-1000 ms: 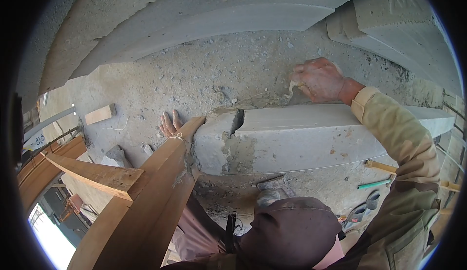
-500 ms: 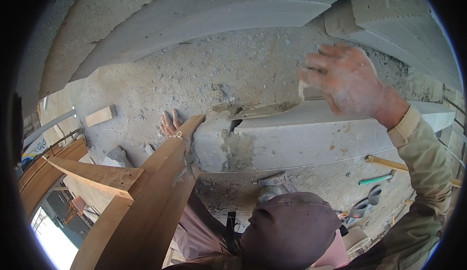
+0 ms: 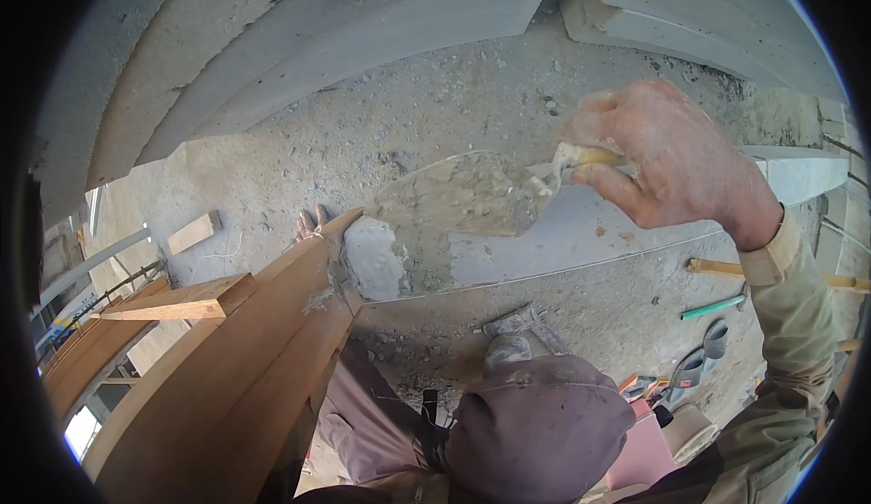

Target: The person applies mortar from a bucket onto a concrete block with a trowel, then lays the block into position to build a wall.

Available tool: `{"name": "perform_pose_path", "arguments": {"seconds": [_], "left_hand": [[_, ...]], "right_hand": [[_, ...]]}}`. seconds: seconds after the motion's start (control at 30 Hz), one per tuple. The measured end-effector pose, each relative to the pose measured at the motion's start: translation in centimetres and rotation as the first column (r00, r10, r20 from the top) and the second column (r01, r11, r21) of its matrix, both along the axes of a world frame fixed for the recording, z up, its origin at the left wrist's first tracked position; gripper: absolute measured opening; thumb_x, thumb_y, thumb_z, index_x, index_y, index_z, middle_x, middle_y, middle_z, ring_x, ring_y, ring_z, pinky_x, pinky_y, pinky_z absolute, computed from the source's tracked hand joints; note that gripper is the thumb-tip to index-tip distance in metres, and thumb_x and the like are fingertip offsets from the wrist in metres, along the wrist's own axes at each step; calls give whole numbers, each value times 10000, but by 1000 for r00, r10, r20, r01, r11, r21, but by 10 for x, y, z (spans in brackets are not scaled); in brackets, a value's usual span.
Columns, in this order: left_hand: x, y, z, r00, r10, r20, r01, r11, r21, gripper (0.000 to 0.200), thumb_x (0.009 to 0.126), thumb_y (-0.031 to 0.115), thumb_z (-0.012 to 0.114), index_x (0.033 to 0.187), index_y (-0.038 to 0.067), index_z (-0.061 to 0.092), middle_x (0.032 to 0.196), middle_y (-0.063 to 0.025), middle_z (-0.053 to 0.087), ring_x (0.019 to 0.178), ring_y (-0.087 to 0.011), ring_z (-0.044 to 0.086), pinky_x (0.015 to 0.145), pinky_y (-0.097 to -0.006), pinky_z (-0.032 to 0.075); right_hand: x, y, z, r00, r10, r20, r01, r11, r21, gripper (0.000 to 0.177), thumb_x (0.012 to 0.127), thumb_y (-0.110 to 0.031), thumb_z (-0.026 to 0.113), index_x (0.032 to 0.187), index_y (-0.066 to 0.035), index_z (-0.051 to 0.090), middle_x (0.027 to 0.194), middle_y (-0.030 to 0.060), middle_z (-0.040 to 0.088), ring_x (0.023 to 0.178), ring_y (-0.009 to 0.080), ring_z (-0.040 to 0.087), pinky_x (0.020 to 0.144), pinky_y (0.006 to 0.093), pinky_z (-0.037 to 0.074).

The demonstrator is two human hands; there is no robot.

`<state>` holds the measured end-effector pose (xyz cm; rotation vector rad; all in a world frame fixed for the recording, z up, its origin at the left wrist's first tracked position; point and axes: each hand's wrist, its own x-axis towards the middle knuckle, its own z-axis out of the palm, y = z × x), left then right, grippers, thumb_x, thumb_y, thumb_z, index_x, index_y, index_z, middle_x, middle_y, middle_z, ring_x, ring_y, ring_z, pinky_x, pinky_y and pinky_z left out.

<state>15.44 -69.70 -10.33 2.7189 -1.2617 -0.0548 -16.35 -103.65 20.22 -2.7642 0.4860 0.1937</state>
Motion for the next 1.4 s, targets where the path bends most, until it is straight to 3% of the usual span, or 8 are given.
{"name": "perform_pose_path", "arguments": {"seconds": [0.37, 0.57, 0.73, 1.03, 1.1, 1.2, 1.27, 1.4], "left_hand": [[4, -12, 2, 999, 15, -44, -12, 998, 69, 676, 1000, 445, 616, 1574, 106, 503, 1660, -240, 384, 1569, -436, 302, 1272, -661, 208], [22, -49, 11, 995, -93, -44, 96, 991, 88, 683, 992, 444, 626, 1570, 101, 507, 1658, -243, 386, 1569, -439, 301, 1269, -663, 209], [37, -72, 27, 985, -171, -8, 171, 980, 100, 688, 986, 444, 635, 1567, 96, 510, 1657, -245, 389, 1568, -441, 301, 1268, -664, 209], [13, 27, -4, 993, -105, -45, 111, 983, 144, 697, 976, 444, 649, 1561, 89, 515, 1655, -249, 392, 1568, -445, 300, 1265, -666, 210], [33, 39, -13, 945, -205, -256, 89, 911, -402, 760, 901, 438, 747, 1517, 38, 551, 1603, -274, 461, 1550, -454, 336, 1242, -689, 215], [44, 73, 46, 891, -293, -347, 191, 935, -299, 765, 870, 406, 796, 1492, 16, 579, 1509, -315, 554, 1490, -474, 433, 1243, -624, 276], [47, 81, 78, 877, -254, -409, 140, 947, -289, 791, 875, 428, 806, 1473, -38, 580, 1420, -328, 629, 1385, -451, 570, 1196, -509, 403], [50, 92, 110, 583, -53, -811, -204, 956, -210, 840, 870, 433, 831, 1460, -101, 563, 1395, -327, 651, 1321, -398, 637, 1120, -422, 488]], "right_hand": [[-3, 53, 12, 983, 174, 62, -154, 958, -242, 251, 841, -170, 764, 1057, -63, 694, 900, 111, 620, 839, 303, 693, 746, 439, 556], [-58, 140, 14, 916, -395, -66, 396, 918, -1, 280, 877, -151, 750, 1121, -31, 683, 946, 145, 636, 849, 367, 686, 719, 475, 531], [-58, 250, -7, 627, -779, -18, 764, 610, 210, 262, 908, -130, 706, 1131, 0, 661, 987, 209, 654, 886, 452, 675, 786, 526, 537], [-12, 335, -47, 604, -759, 244, 782, 623, 2, 237, 941, -165, 691, 1104, 7, 688, 1059, 224, 701, 965, 418, 694, 823, 506, 559], [-27, 359, -54, 566, -711, 418, 786, 619, -12, 238, 940, -183, 708, 1073, 15, 709, 1073, 234, 713, 935, 399, 696, 803, 478, 564], [-45, 400, -63, 354, -887, 296, 812, 449, 374, 221, 953, -204, 730, 986, 15, 729, 1044, 202, 736, 788, 277, 694, 680, 389, 556], [-49, 434, -77, 157, -963, -220, 447, -130, 885, 190, 961, -171, 733, 948, 17, 710, 921, 111, 709, 651, 169, 631, 572, 320, 504], [-42, 471, -102, 294, -903, -314, 483, -143, 864, 157, 963, -137, 735, 960, 16, 697, 839, 47, 669, 591, 122, 598, 526, 311, 482]]}}
